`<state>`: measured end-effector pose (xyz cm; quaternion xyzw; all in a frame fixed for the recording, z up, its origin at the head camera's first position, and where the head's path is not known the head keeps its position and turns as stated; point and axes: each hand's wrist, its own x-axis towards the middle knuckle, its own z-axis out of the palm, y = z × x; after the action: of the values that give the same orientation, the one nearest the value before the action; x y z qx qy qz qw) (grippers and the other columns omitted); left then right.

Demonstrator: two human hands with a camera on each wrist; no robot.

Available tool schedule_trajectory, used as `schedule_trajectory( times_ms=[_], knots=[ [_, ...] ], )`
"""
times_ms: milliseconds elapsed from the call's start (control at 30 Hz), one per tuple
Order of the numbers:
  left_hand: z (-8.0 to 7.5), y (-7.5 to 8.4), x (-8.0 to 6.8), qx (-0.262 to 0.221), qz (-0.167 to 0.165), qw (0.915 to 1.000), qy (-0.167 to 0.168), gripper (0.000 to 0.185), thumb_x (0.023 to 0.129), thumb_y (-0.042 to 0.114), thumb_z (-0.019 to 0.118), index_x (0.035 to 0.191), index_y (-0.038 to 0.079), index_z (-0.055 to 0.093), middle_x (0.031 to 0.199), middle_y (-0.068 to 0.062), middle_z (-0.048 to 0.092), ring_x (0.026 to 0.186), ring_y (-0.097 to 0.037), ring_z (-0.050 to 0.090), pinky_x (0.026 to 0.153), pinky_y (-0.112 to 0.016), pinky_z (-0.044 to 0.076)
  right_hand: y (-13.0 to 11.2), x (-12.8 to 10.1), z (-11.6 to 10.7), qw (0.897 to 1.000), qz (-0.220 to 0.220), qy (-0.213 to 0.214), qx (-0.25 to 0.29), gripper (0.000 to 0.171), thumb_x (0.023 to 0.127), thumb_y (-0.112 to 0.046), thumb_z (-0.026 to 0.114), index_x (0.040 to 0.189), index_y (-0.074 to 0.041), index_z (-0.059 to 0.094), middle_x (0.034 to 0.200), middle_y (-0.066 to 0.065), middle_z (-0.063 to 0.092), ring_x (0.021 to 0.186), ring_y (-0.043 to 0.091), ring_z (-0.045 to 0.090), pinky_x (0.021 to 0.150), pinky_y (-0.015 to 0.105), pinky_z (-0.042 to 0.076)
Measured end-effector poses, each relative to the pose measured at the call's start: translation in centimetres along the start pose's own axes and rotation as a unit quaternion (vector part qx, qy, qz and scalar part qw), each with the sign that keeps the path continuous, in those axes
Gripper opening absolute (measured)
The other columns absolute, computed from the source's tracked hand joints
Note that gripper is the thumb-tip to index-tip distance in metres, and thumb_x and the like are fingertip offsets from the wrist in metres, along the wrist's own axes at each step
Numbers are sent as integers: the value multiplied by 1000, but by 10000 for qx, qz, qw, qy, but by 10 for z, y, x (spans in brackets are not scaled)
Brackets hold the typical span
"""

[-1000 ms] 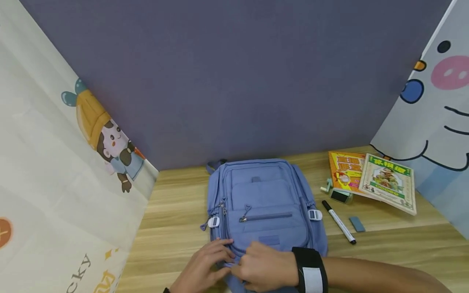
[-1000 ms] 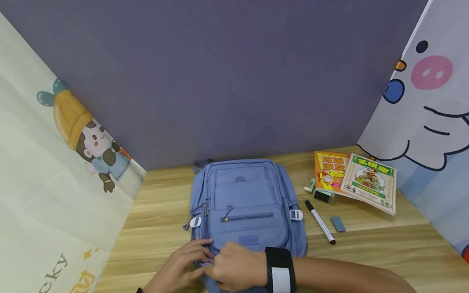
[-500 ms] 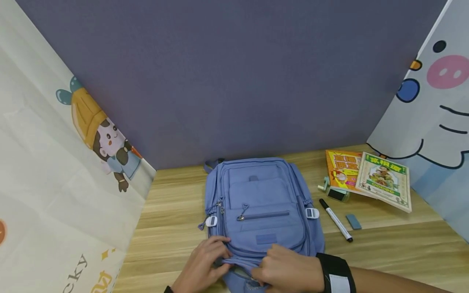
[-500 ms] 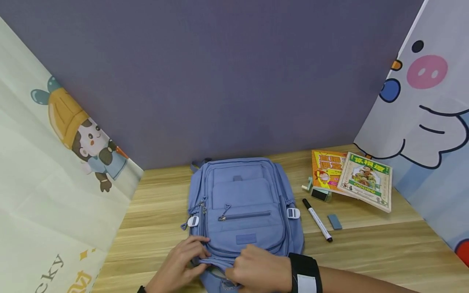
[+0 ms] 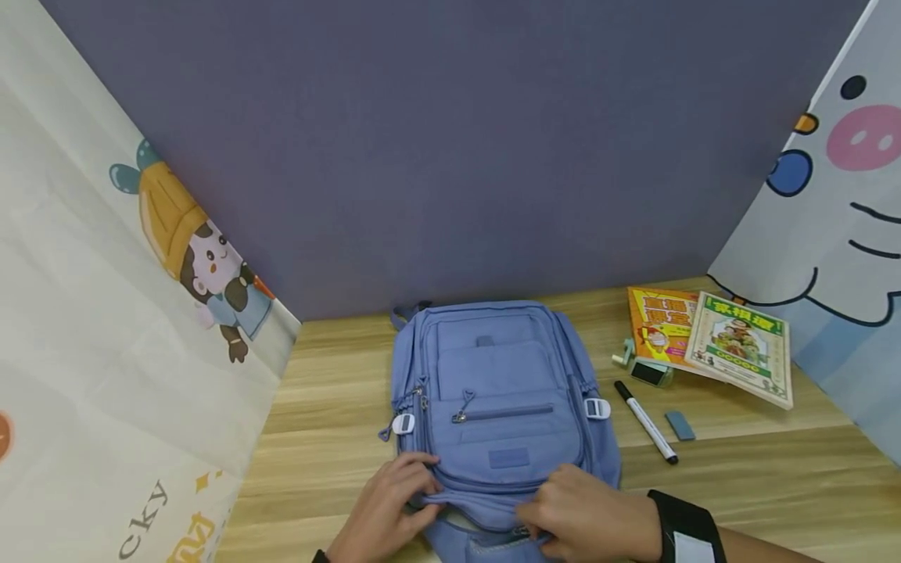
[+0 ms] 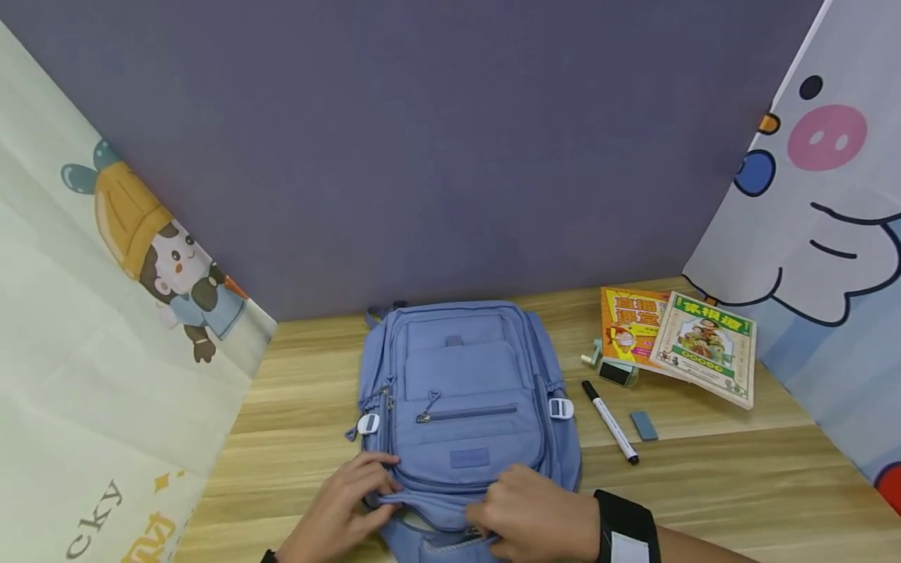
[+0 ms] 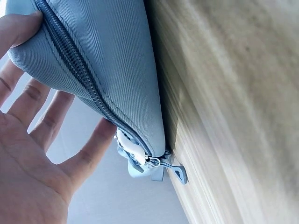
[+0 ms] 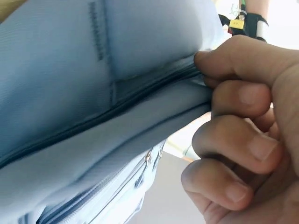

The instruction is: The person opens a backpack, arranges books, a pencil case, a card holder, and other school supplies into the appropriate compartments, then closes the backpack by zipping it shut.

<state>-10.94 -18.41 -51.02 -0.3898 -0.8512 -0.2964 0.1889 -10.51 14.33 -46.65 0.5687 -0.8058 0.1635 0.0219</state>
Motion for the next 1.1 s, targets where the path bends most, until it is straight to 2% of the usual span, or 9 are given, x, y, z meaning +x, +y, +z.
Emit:
schedule_trajectory(
  times_ms=[367,467,533,600,733,800,867,1000,1100],
  knots=[
    [-2,-2,5,60,-213,9997,-96,31,77,10,88,84,27,63,98,18,71,117,-15,69,94,-36,58,13,-24,-7,9978,663,24,-49,36,73,-11,87,80,-32,58,65,-24,47,60,-13,31,55,9,23],
    [-1,0,6,267,-45,9995,-148,32,73,11,86,86,25,61,99,17,70,117,-14,67,94,-36,57,12,-28,-10,9962,848,-74,173,34,79,-12,87,82,-31,59,67,-25,48,61,-14,34,55,8,25],
    [2,4,9,538,256,9980,-218,33,70,16,86,90,24,60,104,13,69,117,-15,65,95,-36,55,10,-28,-11,9955,876,-138,338,32,81,-12,86,85,-31,61,70,-26,53,62,-15,37,56,5,27],
    [7,14,16,775,595,9943,-418,35,72,24,87,96,23,62,112,9,68,118,-14,63,96,-36,53,9,-27,-11,9946,876,-234,500,30,83,-10,85,87,-31,64,72,-26,56,63,-16,40,56,4,28],
    [22,36,41,978,1162,9799,-1292,29,96,43,77,114,23,66,126,5,66,128,-16,62,104,-37,53,9,-23,-8,9977,529,-119,408,34,79,-3,82,87,-29,62,67,-22,49,60,-17,31,53,4,21],
    [29,44,51,907,1203,9716,-1825,29,104,47,67,120,22,66,129,5,65,131,-16,61,103,-38,55,9,-21,-7,9987,373,-75,326,36,77,0,81,85,-28,60,65,-20,42,59,-15,25,52,6,17],
    [35,49,58,819,1169,9658,-2167,26,107,44,63,118,21,67,128,4,66,124,-14,64,98,-39,58,10,-20,-6,9993,266,-71,247,37,76,0,82,83,-27,58,64,-18,39,59,-14,23,52,7,16],
    [40,50,60,662,885,9657,-2348,16,105,31,70,113,19,64,121,3,67,108,-8,67,90,-37,61,12,-23,-4,9997,174,1,195,39,74,1,82,83,-26,57,65,-18,40,60,-16,21,52,5,17],
    [41,48,59,562,675,9691,-2307,17,103,23,73,115,17,63,120,3,69,108,-8,69,91,-40,63,15,-28,-3,9995,235,80,194,38,74,1,83,85,-26,58,65,-19,44,60,-19,23,52,3,19]
  ],
)
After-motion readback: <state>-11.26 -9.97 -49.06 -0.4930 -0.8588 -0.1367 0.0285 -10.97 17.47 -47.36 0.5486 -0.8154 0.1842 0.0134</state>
